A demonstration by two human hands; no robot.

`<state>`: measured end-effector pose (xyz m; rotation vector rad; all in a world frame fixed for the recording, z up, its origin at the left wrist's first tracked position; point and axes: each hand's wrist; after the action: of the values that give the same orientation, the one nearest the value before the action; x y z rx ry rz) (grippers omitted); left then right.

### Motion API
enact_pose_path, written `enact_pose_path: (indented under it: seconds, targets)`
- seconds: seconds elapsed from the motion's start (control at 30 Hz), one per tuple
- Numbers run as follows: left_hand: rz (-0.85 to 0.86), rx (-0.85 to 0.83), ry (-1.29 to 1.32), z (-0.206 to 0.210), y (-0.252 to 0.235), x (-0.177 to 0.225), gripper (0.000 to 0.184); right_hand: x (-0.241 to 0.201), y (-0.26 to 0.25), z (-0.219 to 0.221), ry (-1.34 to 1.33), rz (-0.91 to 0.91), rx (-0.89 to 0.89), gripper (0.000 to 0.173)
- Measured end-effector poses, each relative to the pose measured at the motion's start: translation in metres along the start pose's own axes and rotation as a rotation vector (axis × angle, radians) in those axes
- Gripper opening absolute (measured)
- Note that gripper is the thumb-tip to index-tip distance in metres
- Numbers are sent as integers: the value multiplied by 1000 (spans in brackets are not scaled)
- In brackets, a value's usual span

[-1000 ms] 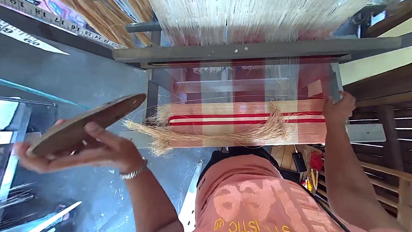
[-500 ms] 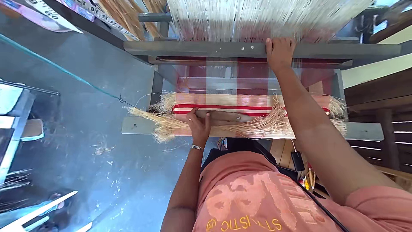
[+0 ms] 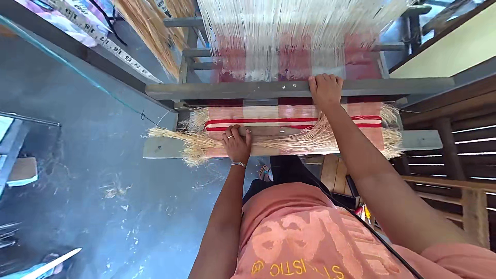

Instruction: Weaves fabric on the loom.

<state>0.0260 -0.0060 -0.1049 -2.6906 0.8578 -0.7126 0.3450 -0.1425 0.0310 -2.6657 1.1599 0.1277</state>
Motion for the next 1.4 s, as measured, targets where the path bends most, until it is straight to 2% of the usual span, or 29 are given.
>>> enact_pose_path:
  seconds: [0.27,0.57,0.77,1.4]
  targets:
    - [3,-17,-20,-1,0,0,56,-1,25,-13,-56,13,-90,65]
    - [-28,-57,-40,-3,-2,0,59,0,22,-14,-57,5,-119,64]
    - [-18,-64,-56,-7,-3,5,61,3,24,-5,-99,22,-36,64]
    - [-53,-30,-56,-8,-2,5,63,2,25,-1,-94,-22,24,60]
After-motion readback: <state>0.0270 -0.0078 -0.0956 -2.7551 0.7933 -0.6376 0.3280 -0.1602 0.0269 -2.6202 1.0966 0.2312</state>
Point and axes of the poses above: each hand's wrist, its own y-axis away from the middle knuckle, its own z-axis out of the palm, x = y × z
